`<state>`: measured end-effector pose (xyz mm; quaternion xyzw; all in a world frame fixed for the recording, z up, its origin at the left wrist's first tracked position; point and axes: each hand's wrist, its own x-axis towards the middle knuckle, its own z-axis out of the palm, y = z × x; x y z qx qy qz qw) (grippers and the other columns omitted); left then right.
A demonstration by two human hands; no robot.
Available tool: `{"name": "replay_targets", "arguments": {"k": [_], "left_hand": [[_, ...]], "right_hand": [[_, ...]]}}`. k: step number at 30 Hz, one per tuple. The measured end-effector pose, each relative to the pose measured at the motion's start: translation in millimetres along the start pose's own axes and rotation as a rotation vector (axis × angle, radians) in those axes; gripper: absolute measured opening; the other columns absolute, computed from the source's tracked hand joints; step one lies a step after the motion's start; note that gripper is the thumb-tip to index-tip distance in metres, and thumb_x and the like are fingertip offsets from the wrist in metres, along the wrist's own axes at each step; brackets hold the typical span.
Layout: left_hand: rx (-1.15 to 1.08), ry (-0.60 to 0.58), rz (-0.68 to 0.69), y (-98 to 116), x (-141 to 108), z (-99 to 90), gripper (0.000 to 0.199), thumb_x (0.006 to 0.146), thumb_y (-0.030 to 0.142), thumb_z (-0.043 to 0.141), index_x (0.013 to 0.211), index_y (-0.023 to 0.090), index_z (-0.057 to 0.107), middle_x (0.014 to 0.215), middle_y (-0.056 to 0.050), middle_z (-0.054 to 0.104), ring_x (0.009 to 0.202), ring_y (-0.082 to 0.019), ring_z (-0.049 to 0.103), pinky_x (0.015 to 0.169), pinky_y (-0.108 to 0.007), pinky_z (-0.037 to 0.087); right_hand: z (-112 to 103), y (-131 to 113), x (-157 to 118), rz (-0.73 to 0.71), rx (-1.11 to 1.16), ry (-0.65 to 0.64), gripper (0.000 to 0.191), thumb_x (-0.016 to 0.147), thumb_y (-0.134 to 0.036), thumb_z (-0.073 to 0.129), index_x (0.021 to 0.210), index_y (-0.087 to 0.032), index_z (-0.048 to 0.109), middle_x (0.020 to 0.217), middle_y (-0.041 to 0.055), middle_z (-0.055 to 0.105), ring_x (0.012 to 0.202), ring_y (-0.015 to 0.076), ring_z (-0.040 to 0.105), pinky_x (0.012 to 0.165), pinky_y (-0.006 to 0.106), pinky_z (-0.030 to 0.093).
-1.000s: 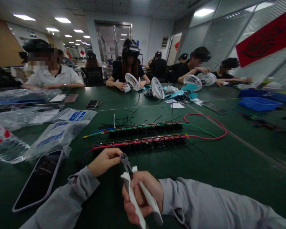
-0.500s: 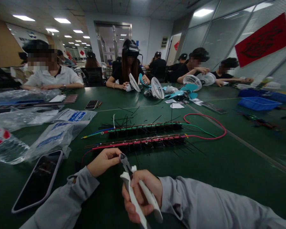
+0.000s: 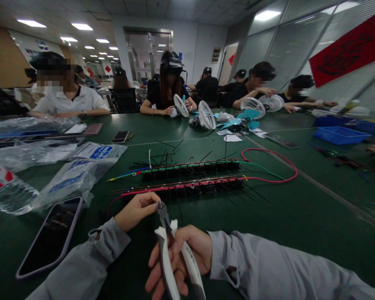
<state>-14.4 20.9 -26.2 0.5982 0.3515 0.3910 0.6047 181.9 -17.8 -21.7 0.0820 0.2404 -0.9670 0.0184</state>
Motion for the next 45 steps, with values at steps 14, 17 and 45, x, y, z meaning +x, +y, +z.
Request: {"name": "replay_targets", "arguments": {"k": [14, 17, 45], "left_hand": [[-0.007, 0.002, 0.0, -3, 0, -3.5, 0.019, 0.078, 0.031, 0.068, 0.079, 0.013, 0.062, 0.077, -0.002, 0.063, 0.072, -0.013, 0.057, 0.071, -0.025, 0.044], [0.013, 0.001, 0.002, -2, 0, -3.9, 0.021, 0.077, 0.033, 0.068, 0.079, 0.013, 0.062, 0.077, -0.003, 0.063, 0.072, -0.014, 0.056, 0.07, -0.025, 0.044], [-0.03, 0.04, -0.007, -2, 1, -1.8, 0.02, 0.076, 0.031, 0.07, 0.077, 0.012, 0.064, 0.075, -0.004, 0.067, 0.068, -0.014, 0.06, 0.068, -0.026, 0.046]], "right_hand": [[-14, 8, 1, -0.093, 0.023, -0.038, 0.038, 0.065, -0.031, 0.038, 0.087, -0.005, 0.057, 0.065, 0.0126, 0.06, 0.056, 0.0226, 0.062, 0.03, 0.019, 0.026], [-13, 9, 0, -0.107, 0.067, -0.072, 0.036, 0.065, -0.035, 0.04, 0.081, -0.008, 0.057, 0.063, 0.0119, 0.059, 0.053, 0.0227, 0.06, 0.027, 0.018, 0.023], [-1, 4, -3, -0.032, 0.009, 0.014, 0.053, 0.058, -0.019, 0.043, 0.108, -0.004, 0.055, 0.114, 0.0203, 0.058, 0.098, 0.0323, 0.061, 0.05, 0.021, 0.049]]}}
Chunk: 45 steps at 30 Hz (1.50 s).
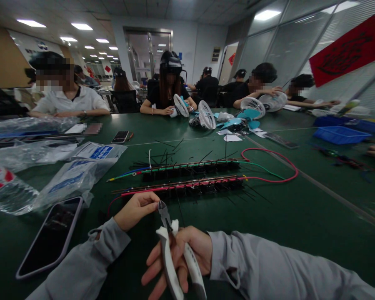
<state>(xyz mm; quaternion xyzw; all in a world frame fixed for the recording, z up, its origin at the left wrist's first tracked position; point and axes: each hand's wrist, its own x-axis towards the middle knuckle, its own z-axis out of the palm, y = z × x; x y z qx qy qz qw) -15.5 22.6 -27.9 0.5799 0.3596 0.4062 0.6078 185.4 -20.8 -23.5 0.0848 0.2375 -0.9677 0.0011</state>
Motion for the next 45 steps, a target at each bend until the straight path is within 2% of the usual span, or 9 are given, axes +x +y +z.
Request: {"name": "replay_targets", "arguments": {"k": [4, 8, 14, 17, 29, 37, 45], "left_hand": [[0.021, 0.01, 0.001, -2, 0, -1.1, 0.021, 0.075, 0.032, 0.07, 0.077, 0.012, 0.064, 0.077, -0.005, 0.067, 0.07, -0.015, 0.06, 0.069, -0.027, 0.047], [0.04, 0.015, 0.012, -5, 0, -2.3, 0.021, 0.075, 0.032, 0.07, 0.077, 0.012, 0.064, 0.076, -0.005, 0.067, 0.071, -0.015, 0.06, 0.069, -0.026, 0.047], [0.026, 0.001, 0.025, -6, 1, -2.6, 0.02, 0.075, 0.032, 0.07, 0.077, 0.012, 0.065, 0.075, -0.004, 0.066, 0.07, -0.015, 0.06, 0.069, -0.027, 0.047], [0.031, 0.002, 0.018, -5, 1, -2.1, 0.023, 0.074, 0.034, 0.071, 0.076, 0.012, 0.064, 0.075, -0.005, 0.066, 0.071, -0.016, 0.06, 0.069, -0.028, 0.047], [0.063, -0.035, 0.018, 0, -1, 0.7, 0.022, 0.074, 0.033, 0.071, 0.077, 0.012, 0.065, 0.076, -0.004, 0.064, 0.071, -0.015, 0.058, 0.07, -0.027, 0.045], [0.036, -0.052, -0.002, 3, -1, 1.3, 0.02, 0.073, 0.031, 0.071, 0.076, 0.013, 0.065, 0.076, -0.003, 0.063, 0.07, -0.014, 0.057, 0.07, -0.026, 0.045], [0.049, -0.081, 0.003, 1, -1, -0.6, 0.02, 0.075, 0.031, 0.07, 0.076, 0.012, 0.064, 0.076, -0.003, 0.063, 0.071, -0.014, 0.057, 0.07, -0.026, 0.045]], "right_hand": [[2, -6, -1, 0.039, -0.046, 0.0, 0.057, 0.056, -0.015, 0.045, 0.112, -0.006, 0.053, 0.132, 0.021, 0.044, 0.108, 0.0339, 0.056, 0.058, 0.023, 0.051], [4, -8, 0, 0.051, -0.04, -0.004, 0.063, 0.052, -0.01, 0.045, 0.114, -0.007, 0.053, 0.139, 0.0191, 0.037, 0.11, 0.0337, 0.054, 0.067, 0.025, 0.052], [8, -1, 0, -0.04, -0.013, 0.069, 0.063, 0.053, -0.01, 0.043, 0.115, -0.006, 0.053, 0.132, 0.0194, 0.045, 0.107, 0.0304, 0.057, 0.079, 0.034, 0.048], [9, 0, 0, -0.027, -0.017, 0.07, 0.062, 0.053, -0.01, 0.042, 0.115, -0.006, 0.053, 0.128, 0.0191, 0.049, 0.105, 0.0285, 0.058, 0.082, 0.034, 0.044], [7, -8, 0, 0.014, -0.084, 0.031, 0.066, 0.054, -0.012, 0.044, 0.12, -0.006, 0.049, 0.132, 0.0215, 0.044, 0.111, 0.0302, 0.055, 0.079, 0.032, 0.045], [5, -11, -2, 0.055, -0.024, -0.005, 0.067, 0.054, -0.009, 0.043, 0.12, -0.005, 0.05, 0.112, 0.0171, 0.059, 0.105, 0.0282, 0.058, 0.076, 0.031, 0.047], [2, -8, 1, 0.043, -0.002, -0.018, 0.063, 0.055, -0.01, 0.044, 0.118, -0.006, 0.052, 0.114, 0.0171, 0.057, 0.106, 0.0295, 0.057, 0.073, 0.031, 0.049]]}}
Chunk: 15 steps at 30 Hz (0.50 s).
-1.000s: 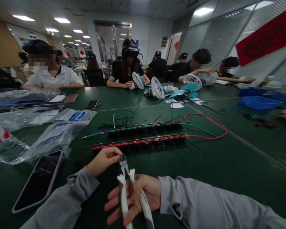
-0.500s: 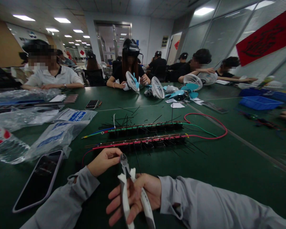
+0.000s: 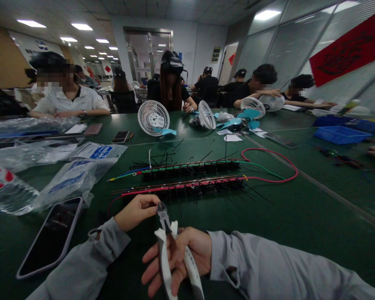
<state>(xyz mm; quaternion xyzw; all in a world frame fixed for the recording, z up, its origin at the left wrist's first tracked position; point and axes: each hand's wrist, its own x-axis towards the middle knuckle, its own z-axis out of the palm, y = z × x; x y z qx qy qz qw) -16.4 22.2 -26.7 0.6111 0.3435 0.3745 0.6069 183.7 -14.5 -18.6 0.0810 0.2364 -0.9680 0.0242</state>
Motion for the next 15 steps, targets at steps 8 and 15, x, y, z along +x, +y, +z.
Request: {"name": "replay_targets", "arguments": {"k": [8, 15], "left_hand": [[-0.007, -0.003, 0.012, 1.4, -0.4, 1.6, 0.019, 0.075, 0.03, 0.07, 0.076, 0.012, 0.064, 0.077, -0.003, 0.064, 0.072, -0.014, 0.058, 0.071, -0.026, 0.045], [-0.001, 0.0, 0.016, 1.6, 0.2, 1.3, 0.018, 0.075, 0.029, 0.07, 0.076, 0.012, 0.064, 0.077, -0.003, 0.063, 0.071, -0.014, 0.058, 0.07, -0.026, 0.046]], "right_hand": [[-5.6, 5.3, 1.7, -0.035, -0.002, 0.007, 0.045, 0.061, -0.015, 0.045, 0.104, -0.004, 0.056, 0.094, 0.0148, 0.063, 0.091, 0.0255, 0.063, 0.064, 0.029, 0.05], [-3.5, 9.5, 0.6, -0.055, -0.005, 0.006, 0.051, 0.061, -0.017, 0.044, 0.11, -0.005, 0.053, 0.104, 0.0175, 0.061, 0.096, 0.0268, 0.062, 0.063, 0.028, 0.05]]}}
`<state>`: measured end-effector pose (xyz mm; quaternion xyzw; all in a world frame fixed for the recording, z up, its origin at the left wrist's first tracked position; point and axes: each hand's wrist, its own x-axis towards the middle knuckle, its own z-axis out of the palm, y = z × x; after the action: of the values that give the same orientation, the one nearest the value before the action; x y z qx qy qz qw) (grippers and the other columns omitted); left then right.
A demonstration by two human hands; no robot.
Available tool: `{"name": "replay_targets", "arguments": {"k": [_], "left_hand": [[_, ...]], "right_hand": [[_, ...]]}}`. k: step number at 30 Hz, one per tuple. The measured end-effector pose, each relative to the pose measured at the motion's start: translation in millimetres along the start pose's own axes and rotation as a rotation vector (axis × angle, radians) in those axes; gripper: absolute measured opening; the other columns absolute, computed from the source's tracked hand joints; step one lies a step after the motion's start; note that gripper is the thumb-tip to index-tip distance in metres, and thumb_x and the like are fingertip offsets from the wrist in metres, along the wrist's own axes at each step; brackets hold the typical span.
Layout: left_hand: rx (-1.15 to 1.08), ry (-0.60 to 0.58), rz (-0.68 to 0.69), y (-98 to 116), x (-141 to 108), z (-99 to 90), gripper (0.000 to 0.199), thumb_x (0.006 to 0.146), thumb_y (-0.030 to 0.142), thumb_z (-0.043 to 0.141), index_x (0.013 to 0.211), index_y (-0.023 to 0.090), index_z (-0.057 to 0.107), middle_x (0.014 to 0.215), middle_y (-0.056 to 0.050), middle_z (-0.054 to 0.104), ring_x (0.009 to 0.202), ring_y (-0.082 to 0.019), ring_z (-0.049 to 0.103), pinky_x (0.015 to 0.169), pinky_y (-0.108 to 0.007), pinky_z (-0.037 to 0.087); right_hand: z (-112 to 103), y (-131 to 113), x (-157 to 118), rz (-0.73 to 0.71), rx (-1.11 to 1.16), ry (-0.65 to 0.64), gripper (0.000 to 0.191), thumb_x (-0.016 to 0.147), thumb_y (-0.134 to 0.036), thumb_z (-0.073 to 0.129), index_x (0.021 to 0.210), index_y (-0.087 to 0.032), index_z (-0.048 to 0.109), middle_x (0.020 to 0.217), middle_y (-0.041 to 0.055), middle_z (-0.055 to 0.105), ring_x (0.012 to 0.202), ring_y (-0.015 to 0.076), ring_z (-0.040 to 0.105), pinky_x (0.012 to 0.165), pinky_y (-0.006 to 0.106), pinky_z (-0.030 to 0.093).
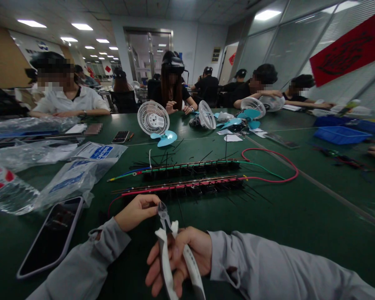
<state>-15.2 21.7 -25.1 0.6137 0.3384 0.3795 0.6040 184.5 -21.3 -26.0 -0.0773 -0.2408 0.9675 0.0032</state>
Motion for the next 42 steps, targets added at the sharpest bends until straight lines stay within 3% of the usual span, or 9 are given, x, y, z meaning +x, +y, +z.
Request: {"name": "replay_targets", "arguments": {"k": [13, 21, 42], "left_hand": [[-0.016, -0.021, 0.008, 2, 0, 0.7, 0.02, 0.075, 0.031, 0.07, 0.076, 0.012, 0.066, 0.076, -0.003, 0.064, 0.07, -0.014, 0.057, 0.069, -0.025, 0.045], [0.007, -0.01, 0.019, 3, 0, 1.0, 0.022, 0.075, 0.033, 0.07, 0.074, 0.012, 0.065, 0.074, -0.003, 0.063, 0.069, -0.014, 0.056, 0.068, -0.025, 0.044], [-0.005, -0.009, -0.003, 2, 0, 0.5, 0.022, 0.075, 0.033, 0.07, 0.077, 0.012, 0.066, 0.076, -0.004, 0.064, 0.069, -0.014, 0.057, 0.069, -0.026, 0.044]], "right_hand": [[-4, -3, 1, 0.056, 0.067, -0.129, 0.055, 0.064, -0.022, 0.045, 0.116, -0.005, 0.051, 0.106, 0.0187, 0.061, 0.096, 0.029, 0.062, 0.054, 0.026, 0.052], [8, -6, -1, 0.029, 0.028, -0.023, 0.064, 0.055, -0.008, 0.044, 0.118, -0.006, 0.051, 0.111, 0.0181, 0.059, 0.102, 0.0289, 0.06, 0.061, 0.024, 0.052], [8, -11, -1, 0.109, 0.003, -0.006, 0.067, 0.053, -0.011, 0.045, 0.12, -0.008, 0.049, 0.114, 0.0176, 0.058, 0.107, 0.0309, 0.057, 0.07, 0.029, 0.051]]}}
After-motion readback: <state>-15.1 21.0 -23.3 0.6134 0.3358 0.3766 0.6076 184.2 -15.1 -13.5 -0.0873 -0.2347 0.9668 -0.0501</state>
